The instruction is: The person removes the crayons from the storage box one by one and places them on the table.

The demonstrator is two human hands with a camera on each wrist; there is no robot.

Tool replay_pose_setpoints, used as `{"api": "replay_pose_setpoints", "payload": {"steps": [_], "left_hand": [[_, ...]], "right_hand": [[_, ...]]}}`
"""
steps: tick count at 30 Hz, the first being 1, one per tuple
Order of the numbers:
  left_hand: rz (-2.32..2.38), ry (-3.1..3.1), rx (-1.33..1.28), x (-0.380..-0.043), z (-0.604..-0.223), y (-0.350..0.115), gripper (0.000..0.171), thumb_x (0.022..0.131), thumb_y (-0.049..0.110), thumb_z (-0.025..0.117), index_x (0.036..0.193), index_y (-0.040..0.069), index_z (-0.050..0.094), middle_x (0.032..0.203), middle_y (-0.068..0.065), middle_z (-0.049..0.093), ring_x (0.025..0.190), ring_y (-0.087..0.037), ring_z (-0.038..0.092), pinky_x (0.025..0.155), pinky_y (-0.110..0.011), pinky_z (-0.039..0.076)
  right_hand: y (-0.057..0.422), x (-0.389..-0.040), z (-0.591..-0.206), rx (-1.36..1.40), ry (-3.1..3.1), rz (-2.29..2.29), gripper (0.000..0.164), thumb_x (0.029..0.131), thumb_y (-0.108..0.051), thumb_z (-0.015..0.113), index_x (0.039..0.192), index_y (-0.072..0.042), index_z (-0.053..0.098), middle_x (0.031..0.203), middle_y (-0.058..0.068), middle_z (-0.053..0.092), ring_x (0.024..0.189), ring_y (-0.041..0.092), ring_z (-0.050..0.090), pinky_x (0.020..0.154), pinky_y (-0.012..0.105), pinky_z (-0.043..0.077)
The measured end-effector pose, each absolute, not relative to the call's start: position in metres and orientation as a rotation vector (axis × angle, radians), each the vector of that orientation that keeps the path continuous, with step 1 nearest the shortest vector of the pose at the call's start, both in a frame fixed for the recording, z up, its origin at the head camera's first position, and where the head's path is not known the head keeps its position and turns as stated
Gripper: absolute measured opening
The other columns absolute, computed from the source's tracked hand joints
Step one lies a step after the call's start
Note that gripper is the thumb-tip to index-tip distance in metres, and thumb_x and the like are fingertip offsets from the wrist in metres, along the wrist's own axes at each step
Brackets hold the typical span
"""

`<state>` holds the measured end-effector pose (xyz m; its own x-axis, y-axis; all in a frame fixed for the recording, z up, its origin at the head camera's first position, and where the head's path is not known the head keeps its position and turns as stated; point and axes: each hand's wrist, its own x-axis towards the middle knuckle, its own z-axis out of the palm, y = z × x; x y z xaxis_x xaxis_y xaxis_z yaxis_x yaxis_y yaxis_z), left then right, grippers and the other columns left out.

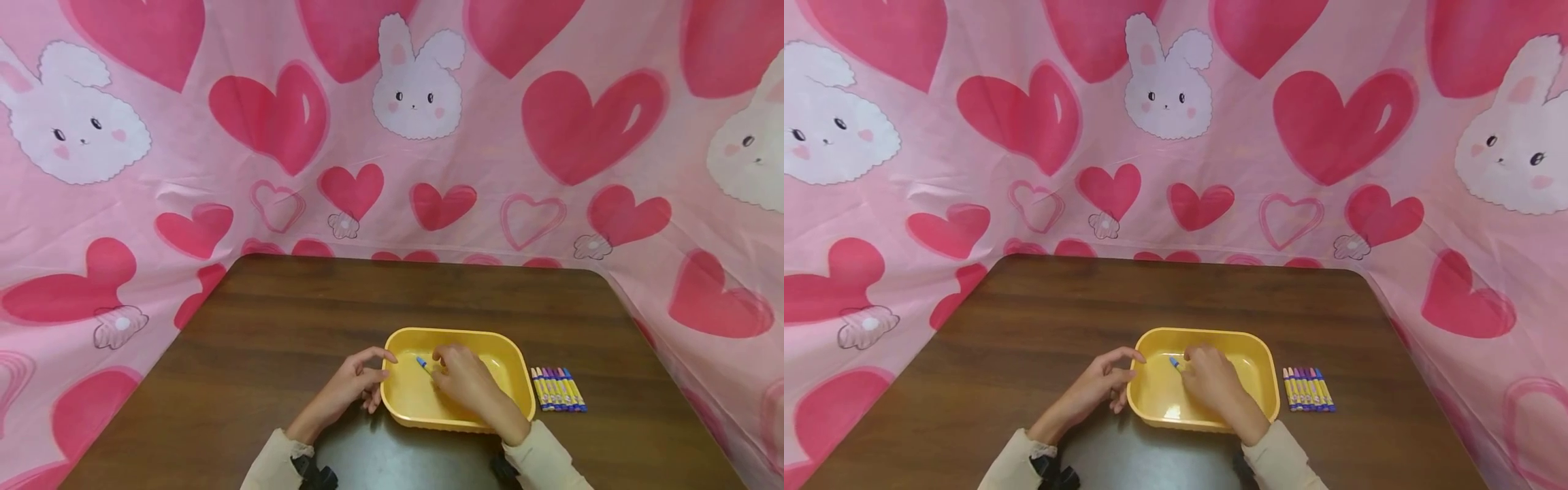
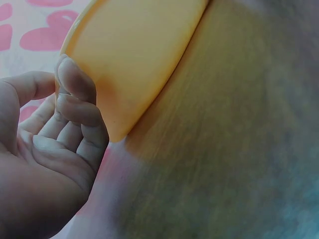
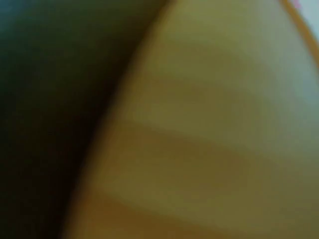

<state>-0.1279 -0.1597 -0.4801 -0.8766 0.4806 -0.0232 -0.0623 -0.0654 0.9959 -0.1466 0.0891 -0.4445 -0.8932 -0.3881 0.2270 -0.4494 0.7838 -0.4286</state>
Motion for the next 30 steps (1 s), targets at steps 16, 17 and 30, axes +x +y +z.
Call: {"api": "replay_pose_setpoints", "payload": {"steps": [16,17,30], "left_hand": [[1.983,1.865,0.418,-0.129,-0.48,-0.161,0.033,0.102,0.008,0.053,0.132,-0.004,0.049,0.058,-0.005,0.058,0.045,-0.015,0.054,0.045,-0.024,0.046],[1.983,1.867,0.414,-0.129,-0.479,-0.161,0.033,0.102,0.008,0.053,0.132,-0.004,0.049,0.058,-0.005,0.059,0.045,-0.015,0.055,0.045,-0.024,0.046],[1.975,1.852,0.394,-0.13,-0.479,-0.162,0.033,0.102,0.008,0.053,0.133,-0.004,0.048,0.058,-0.005,0.059,0.046,-0.015,0.054,0.045,-0.024,0.046]], "right_hand": [[0.084,-0.145,-0.457,0.759,-2.9,0.717,0.018,0.076,0.001,0.069,0.071,-0.012,0.057,0.064,-0.003,0.043,0.059,0.012,0.04,0.05,0.025,0.032],[0.084,-0.146,-0.456,0.755,-2.907,0.723,0.018,0.076,0.001,0.068,0.071,-0.012,0.057,0.064,-0.003,0.043,0.058,0.012,0.04,0.05,0.025,0.032],[0.083,-0.145,-0.457,0.751,-2.923,0.738,0.018,0.075,0.0,0.068,0.07,-0.012,0.056,0.063,-0.003,0.043,0.058,0.012,0.039,0.05,0.025,0.031]]}}
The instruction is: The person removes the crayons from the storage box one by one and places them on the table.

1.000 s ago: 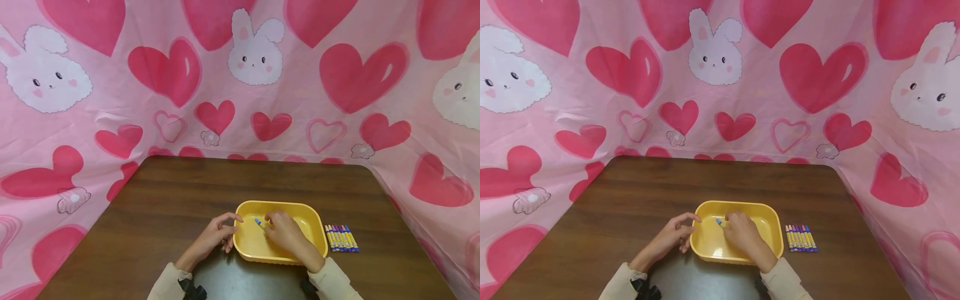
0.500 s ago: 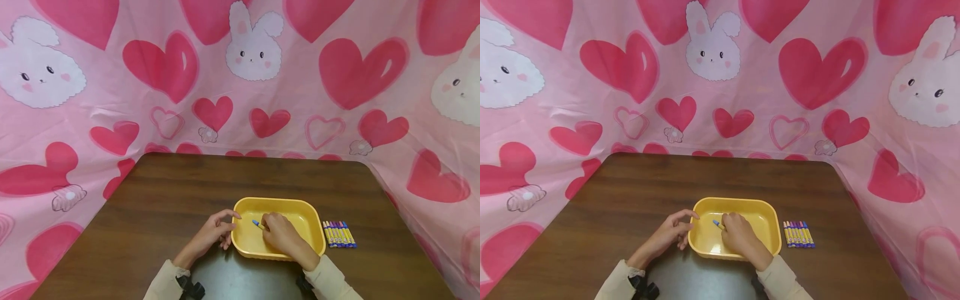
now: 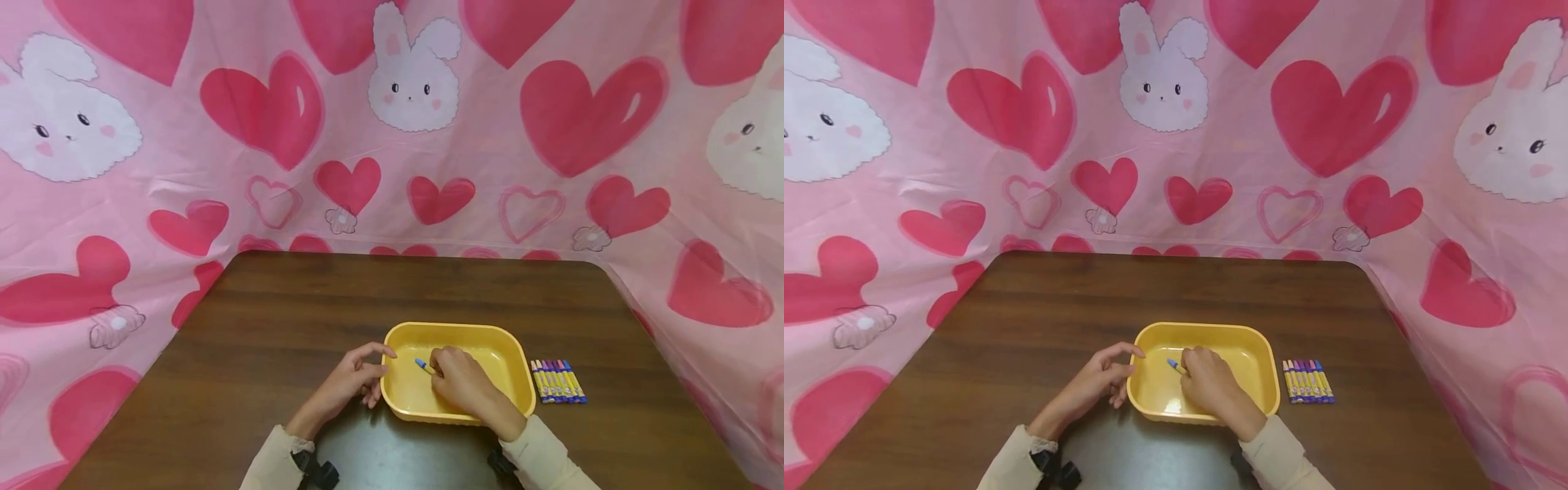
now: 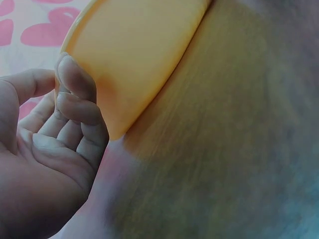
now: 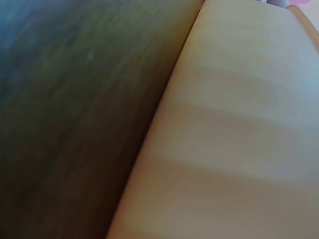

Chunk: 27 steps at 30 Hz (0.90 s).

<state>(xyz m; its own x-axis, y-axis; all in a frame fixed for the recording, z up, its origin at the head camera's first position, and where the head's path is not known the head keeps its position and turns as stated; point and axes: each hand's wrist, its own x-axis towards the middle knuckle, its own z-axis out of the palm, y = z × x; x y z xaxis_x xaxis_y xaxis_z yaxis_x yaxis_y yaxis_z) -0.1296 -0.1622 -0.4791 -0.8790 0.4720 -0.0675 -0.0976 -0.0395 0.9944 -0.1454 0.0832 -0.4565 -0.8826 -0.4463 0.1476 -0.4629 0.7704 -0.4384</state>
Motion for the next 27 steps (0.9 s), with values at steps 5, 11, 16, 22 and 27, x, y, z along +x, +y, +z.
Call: {"api": "replay_pose_setpoints", "payload": {"steps": [5,11,16,22,27], "left_hand": [[1.981,1.846,0.391,-0.129,-0.48,-0.161,0.034,0.102,0.009,0.054,0.133,-0.004,0.048,0.058,-0.004,0.059,0.046,-0.015,0.055,0.045,-0.024,0.046],[1.989,1.859,0.406,-0.127,-0.482,-0.165,0.035,0.101,0.011,0.056,0.132,-0.003,0.049,0.058,-0.005,0.059,0.047,-0.015,0.056,0.046,-0.024,0.046],[1.995,1.867,0.406,-0.126,-0.483,-0.167,0.035,0.1,0.014,0.058,0.131,-0.001,0.05,0.058,-0.006,0.059,0.047,-0.014,0.056,0.046,-0.023,0.045],[1.987,1.845,0.417,-0.127,-0.484,-0.164,0.035,0.102,0.01,0.053,0.133,-0.004,0.047,0.058,-0.005,0.059,0.047,-0.014,0.057,0.046,-0.024,0.046],[1.989,1.842,0.433,-0.129,-0.483,-0.162,0.036,0.102,0.011,0.054,0.133,-0.004,0.046,0.058,-0.004,0.06,0.047,-0.014,0.056,0.046,-0.023,0.046]], "right_hand": [[0.084,-0.144,-0.457,0.761,-2.896,0.719,0.016,0.075,-0.001,0.068,0.072,-0.013,0.059,0.065,-0.005,0.045,0.06,0.011,0.041,0.051,0.026,0.034],[0.077,-0.139,-0.452,0.723,-2.788,0.645,0.007,0.08,-0.003,0.07,0.083,-0.009,0.068,0.076,0.0,0.06,0.067,0.015,0.055,0.058,0.032,0.047],[0.087,-0.132,-0.437,0.612,-2.678,0.704,0.007,0.082,-0.006,0.072,0.089,-0.008,0.072,0.084,0.001,0.066,0.072,0.016,0.06,0.064,0.034,0.052],[0.125,-0.127,-0.416,0.521,-2.558,0.779,0.013,0.078,-0.001,0.076,0.09,-0.005,0.072,0.077,-0.001,0.064,0.068,0.013,0.059,0.061,0.032,0.05],[0.171,-0.124,-0.403,0.366,-2.431,0.873,0.015,0.078,0.004,0.078,0.09,-0.003,0.073,0.075,-0.001,0.064,0.066,0.012,0.058,0.059,0.028,0.051]]}}
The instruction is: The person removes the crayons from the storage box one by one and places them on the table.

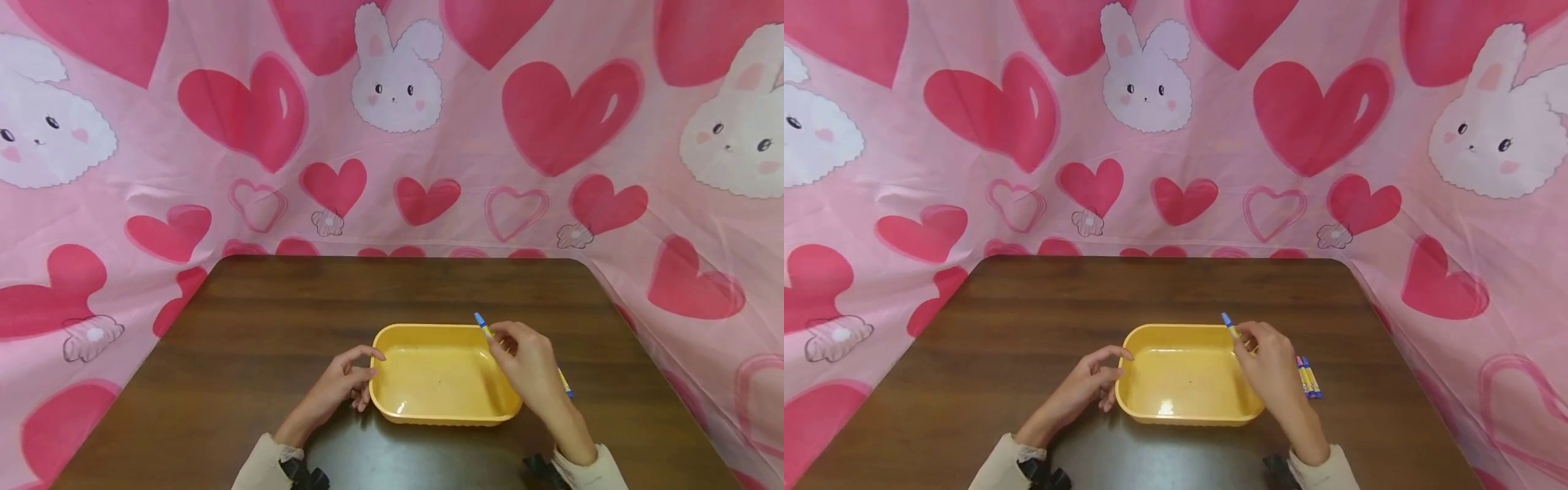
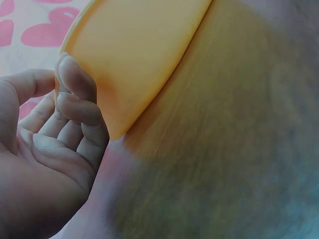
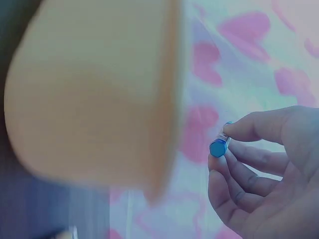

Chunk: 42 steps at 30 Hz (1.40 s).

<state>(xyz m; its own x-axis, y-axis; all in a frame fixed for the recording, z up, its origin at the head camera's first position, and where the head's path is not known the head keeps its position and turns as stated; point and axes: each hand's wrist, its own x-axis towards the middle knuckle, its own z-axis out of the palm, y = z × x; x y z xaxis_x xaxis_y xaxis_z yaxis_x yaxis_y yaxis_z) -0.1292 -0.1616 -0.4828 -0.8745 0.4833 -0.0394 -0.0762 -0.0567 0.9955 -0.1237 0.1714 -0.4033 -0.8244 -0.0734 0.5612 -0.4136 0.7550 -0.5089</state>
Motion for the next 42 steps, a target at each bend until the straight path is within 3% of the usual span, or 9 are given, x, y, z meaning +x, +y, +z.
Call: {"api": "replay_pose_setpoints", "payload": {"steps": [6,9,17,25,28,34,42], "left_hand": [[1.98,1.855,0.419,-0.129,-0.481,-0.163,0.037,0.101,0.015,0.057,0.133,-0.003,0.048,0.059,-0.004,0.06,0.047,-0.014,0.056,0.046,-0.024,0.046],[1.978,1.856,0.419,-0.128,-0.481,-0.163,0.037,0.102,0.016,0.056,0.132,-0.002,0.049,0.059,-0.005,0.06,0.047,-0.014,0.056,0.046,-0.024,0.047],[1.981,1.83,0.437,-0.125,-0.481,-0.162,0.036,0.101,0.013,0.056,0.133,-0.003,0.048,0.059,-0.005,0.059,0.047,-0.014,0.056,0.046,-0.024,0.046],[1.988,1.837,0.461,-0.122,-0.478,-0.164,0.033,0.102,0.006,0.053,0.132,-0.006,0.046,0.058,-0.003,0.06,0.046,-0.013,0.054,0.045,-0.023,0.046],[1.982,1.826,0.468,-0.12,-0.477,-0.163,0.034,0.102,0.007,0.053,0.132,-0.007,0.046,0.059,-0.003,0.06,0.047,-0.013,0.055,0.046,-0.023,0.047],[1.972,1.831,0.459,-0.114,-0.477,-0.159,0.033,0.102,0.007,0.053,0.131,-0.006,0.048,0.059,-0.005,0.06,0.046,-0.014,0.054,0.045,-0.024,0.046],[1.972,1.838,0.459,-0.112,-0.474,-0.16,0.032,0.102,0.007,0.052,0.132,-0.004,0.048,0.059,-0.005,0.06,0.047,-0.016,0.054,0.046,-0.024,0.046]], "right_hand": [[0.216,-0.121,-0.399,0.175,-2.438,0.904,0.01,0.084,-0.003,0.076,0.093,-0.004,0.074,0.076,0.001,0.068,0.067,0.004,0.058,0.06,0.013,0.045],[0.238,-0.122,-0.405,0.094,-2.465,0.885,0.01,0.085,-0.007,0.075,0.094,-0.004,0.075,0.076,0.002,0.069,0.066,0.0,0.057,0.061,0.013,0.042],[0.29,-0.119,-0.44,-0.019,-2.627,0.82,0.014,0.085,-0.013,0.076,0.095,-0.003,0.076,0.077,0.005,0.073,0.073,0.016,0.065,0.069,0.048,0.048],[0.311,-0.115,-0.457,-0.051,-2.819,0.834,0.019,0.086,-0.018,0.075,0.093,0.0,0.076,0.086,0.014,0.074,0.086,0.04,0.067,0.074,0.054,0.049],[0.315,-0.112,-0.456,-0.08,-2.872,0.84,0.02,0.086,-0.021,0.075,0.09,-0.002,0.076,0.085,0.013,0.074,0.084,0.038,0.067,0.072,0.05,0.049],[0.321,-0.104,-0.452,-0.099,-2.952,0.843,0.017,0.085,-0.02,0.076,0.088,-0.004,0.075,0.08,0.008,0.072,0.071,0.019,0.063,0.062,0.036,0.047],[0.322,-0.101,-0.446,-0.093,-2.998,0.824,0.019,0.088,-0.024,0.072,0.089,-0.005,0.075,0.081,0.006,0.071,0.072,0.018,0.059,0.063,0.035,0.045]]}}
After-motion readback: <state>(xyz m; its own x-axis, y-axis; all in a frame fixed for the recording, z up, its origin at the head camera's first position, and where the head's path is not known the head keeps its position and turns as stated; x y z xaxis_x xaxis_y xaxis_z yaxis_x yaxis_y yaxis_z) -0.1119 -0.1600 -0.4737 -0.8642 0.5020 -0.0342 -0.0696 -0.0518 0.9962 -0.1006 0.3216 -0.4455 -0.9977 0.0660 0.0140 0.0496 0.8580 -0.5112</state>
